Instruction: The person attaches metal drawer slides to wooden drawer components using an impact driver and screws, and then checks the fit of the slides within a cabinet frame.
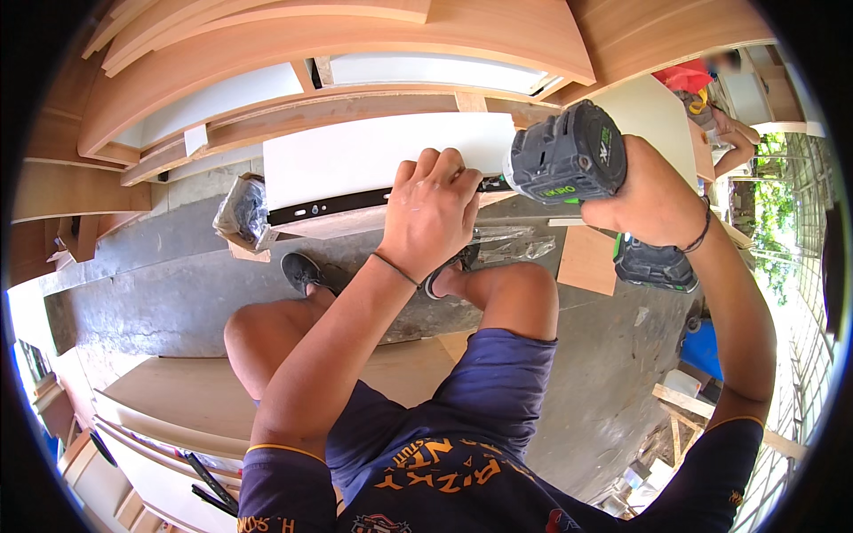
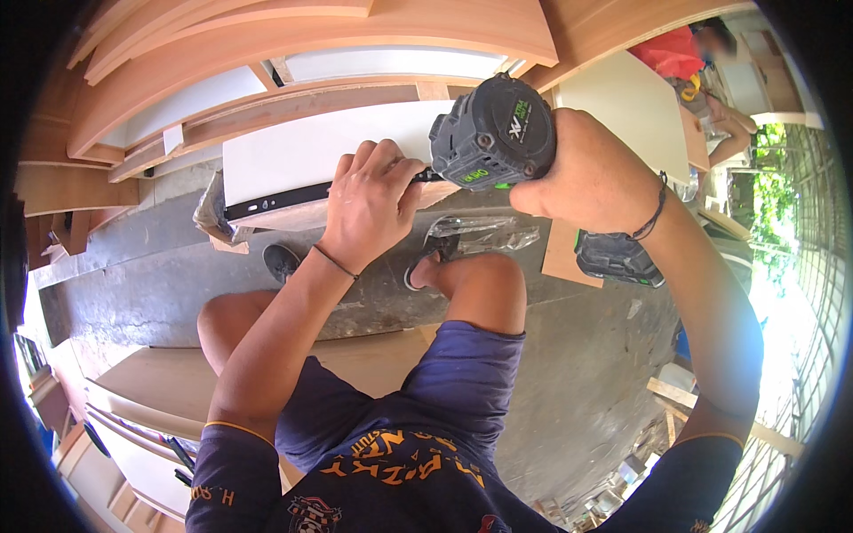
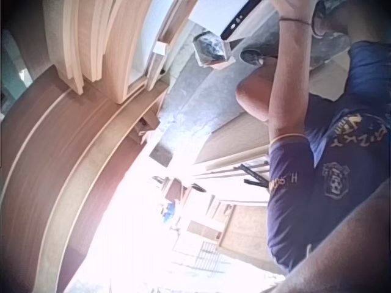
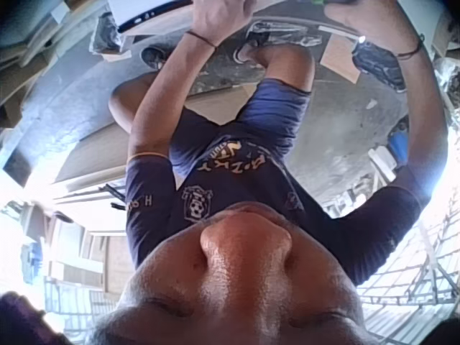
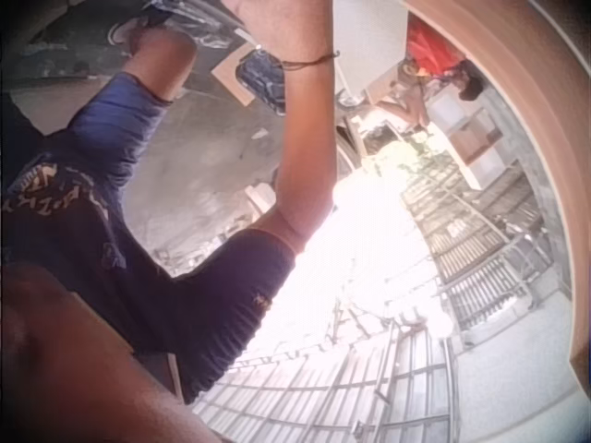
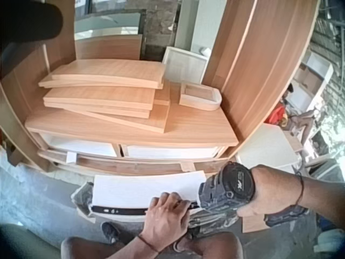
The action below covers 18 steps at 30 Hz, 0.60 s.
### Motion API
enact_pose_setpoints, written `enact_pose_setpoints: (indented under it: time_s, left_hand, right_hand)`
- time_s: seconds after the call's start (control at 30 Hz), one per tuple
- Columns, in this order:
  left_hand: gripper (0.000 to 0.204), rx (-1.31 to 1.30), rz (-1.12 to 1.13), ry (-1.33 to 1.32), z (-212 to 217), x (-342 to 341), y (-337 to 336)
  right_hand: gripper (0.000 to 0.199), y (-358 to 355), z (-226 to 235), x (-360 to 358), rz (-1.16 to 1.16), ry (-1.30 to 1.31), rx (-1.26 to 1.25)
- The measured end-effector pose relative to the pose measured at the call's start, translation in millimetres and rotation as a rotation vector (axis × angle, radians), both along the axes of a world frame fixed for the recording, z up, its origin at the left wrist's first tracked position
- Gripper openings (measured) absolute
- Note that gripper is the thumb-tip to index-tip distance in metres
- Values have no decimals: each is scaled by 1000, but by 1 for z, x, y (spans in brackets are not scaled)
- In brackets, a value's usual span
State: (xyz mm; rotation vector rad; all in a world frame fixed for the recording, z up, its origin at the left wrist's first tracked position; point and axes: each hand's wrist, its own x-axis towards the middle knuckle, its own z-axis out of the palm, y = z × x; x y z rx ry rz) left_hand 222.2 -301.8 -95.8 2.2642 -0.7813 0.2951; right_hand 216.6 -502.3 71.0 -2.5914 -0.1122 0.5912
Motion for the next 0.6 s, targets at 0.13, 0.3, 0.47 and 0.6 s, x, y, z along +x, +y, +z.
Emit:
enact_pose_setpoints:
  time_s: [0.13,0.3,0.47,0.6]
  left_hand:
    - [17,11,-6,10,1,-1,0]
    - [18,15,-2,5,0,-1,0]
    - [18,24,4,-3,1,-1,0]
    - [17,13,-8,-3,0,-1,-1]
  right_hand:
    - [30,3,1,-2,-10,-11,46]
    - [31,2,0,1,57,-3,29]
    - [31,-1,-2,12,147,-3,2]
    - [31,1,0,11,130,-16,21]
